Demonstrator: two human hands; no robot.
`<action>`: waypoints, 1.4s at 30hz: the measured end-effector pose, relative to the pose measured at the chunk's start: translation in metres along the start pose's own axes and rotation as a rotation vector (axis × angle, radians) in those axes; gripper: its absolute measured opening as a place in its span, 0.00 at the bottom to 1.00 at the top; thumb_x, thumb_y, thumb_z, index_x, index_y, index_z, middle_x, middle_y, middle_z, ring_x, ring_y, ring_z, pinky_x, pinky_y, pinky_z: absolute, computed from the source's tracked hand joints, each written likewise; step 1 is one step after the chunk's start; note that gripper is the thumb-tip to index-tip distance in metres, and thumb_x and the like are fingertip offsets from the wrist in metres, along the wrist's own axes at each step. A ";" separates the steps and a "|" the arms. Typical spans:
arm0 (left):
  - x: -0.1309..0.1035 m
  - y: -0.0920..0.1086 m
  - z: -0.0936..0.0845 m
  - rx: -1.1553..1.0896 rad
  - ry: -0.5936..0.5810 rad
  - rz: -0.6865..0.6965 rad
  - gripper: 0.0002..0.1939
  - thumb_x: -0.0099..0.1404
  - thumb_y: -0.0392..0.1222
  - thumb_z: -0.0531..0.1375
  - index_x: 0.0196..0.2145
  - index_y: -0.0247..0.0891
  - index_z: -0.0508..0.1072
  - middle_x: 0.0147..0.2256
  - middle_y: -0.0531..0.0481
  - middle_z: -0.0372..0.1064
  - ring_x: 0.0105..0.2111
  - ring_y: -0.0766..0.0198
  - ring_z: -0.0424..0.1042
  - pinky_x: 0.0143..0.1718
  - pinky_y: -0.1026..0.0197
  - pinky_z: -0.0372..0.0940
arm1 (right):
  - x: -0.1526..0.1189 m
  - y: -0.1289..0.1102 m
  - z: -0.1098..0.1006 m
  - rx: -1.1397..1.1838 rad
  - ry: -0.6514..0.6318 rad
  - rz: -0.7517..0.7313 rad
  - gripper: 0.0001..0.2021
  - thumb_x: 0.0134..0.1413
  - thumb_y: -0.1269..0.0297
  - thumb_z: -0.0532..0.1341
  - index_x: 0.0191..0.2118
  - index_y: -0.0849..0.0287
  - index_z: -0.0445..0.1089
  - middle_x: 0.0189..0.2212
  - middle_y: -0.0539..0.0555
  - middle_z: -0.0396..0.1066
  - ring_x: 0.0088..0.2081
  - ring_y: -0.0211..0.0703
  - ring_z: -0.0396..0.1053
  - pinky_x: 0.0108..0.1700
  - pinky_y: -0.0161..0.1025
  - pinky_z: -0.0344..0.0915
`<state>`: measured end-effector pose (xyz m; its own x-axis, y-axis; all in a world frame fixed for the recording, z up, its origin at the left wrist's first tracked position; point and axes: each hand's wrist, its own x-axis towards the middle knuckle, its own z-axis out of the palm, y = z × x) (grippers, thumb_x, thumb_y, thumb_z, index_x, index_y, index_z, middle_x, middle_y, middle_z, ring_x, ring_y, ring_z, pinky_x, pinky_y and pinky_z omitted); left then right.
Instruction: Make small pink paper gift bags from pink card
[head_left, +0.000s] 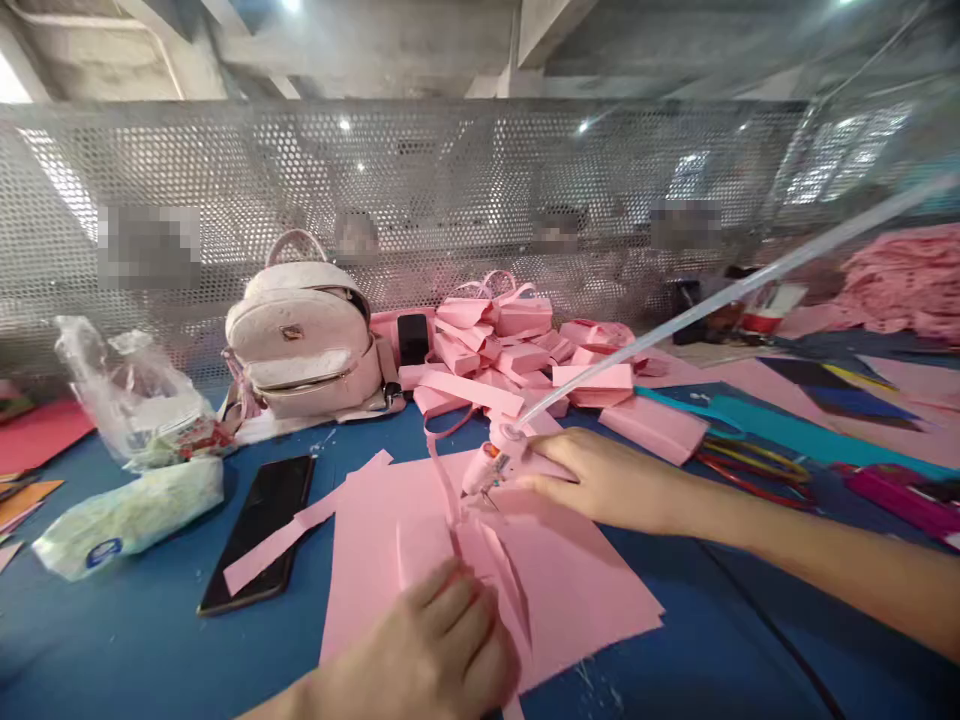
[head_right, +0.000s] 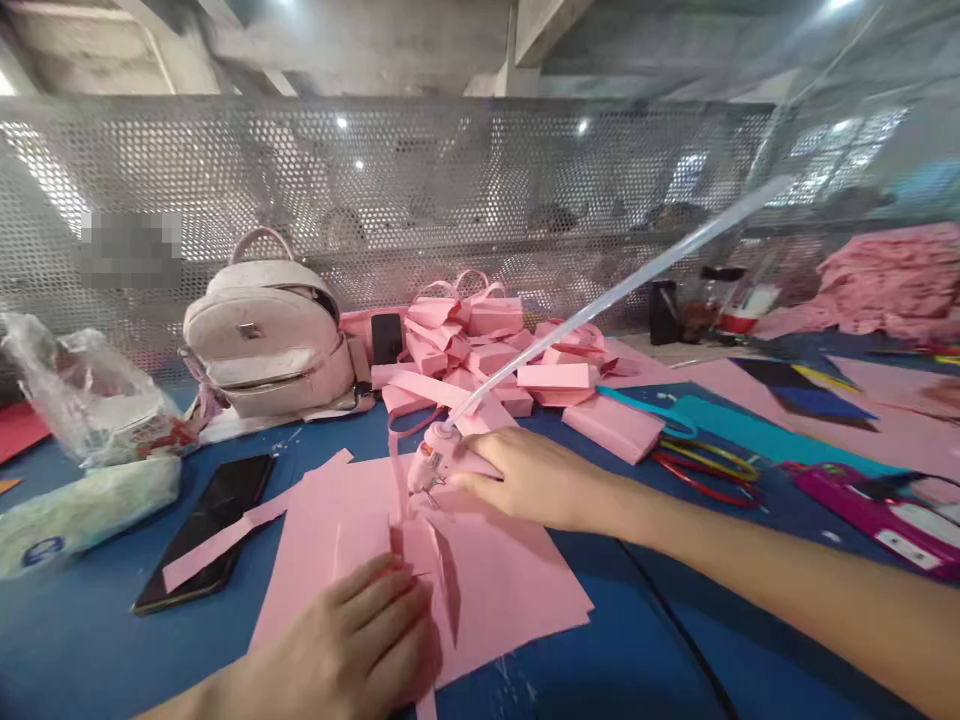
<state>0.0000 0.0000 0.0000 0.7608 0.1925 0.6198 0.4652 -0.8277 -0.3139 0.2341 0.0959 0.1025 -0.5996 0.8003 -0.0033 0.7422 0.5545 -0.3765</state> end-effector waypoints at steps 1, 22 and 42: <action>0.000 0.000 -0.001 0.001 -0.008 -0.001 0.13 0.74 0.32 0.50 0.37 0.30 0.74 0.34 0.43 0.77 0.36 0.56 0.76 0.47 0.51 0.69 | 0.001 0.000 0.000 0.025 0.001 -0.029 0.16 0.67 0.55 0.54 0.43 0.57 0.76 0.47 0.59 0.79 0.47 0.57 0.76 0.43 0.43 0.66; 0.003 -0.003 -0.005 0.005 -0.044 0.019 0.16 0.74 0.31 0.48 0.37 0.31 0.75 0.32 0.43 0.76 0.34 0.56 0.76 0.44 0.52 0.71 | 0.000 -0.011 -0.006 0.114 -0.077 -0.065 0.16 0.63 0.55 0.58 0.48 0.56 0.77 0.46 0.57 0.78 0.48 0.56 0.75 0.52 0.44 0.67; 0.002 -0.003 -0.006 -0.005 -0.057 0.014 0.15 0.74 0.31 0.48 0.38 0.31 0.75 0.33 0.44 0.76 0.35 0.56 0.75 0.45 0.52 0.71 | -0.002 -0.006 -0.015 0.160 -0.091 -0.077 0.18 0.65 0.53 0.57 0.54 0.54 0.74 0.52 0.55 0.75 0.53 0.55 0.71 0.53 0.43 0.64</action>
<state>-0.0029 -0.0004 0.0063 0.7920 0.2105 0.5731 0.4520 -0.8332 -0.3186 0.2359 0.0944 0.1185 -0.6829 0.7288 -0.0502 0.6402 0.5640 -0.5217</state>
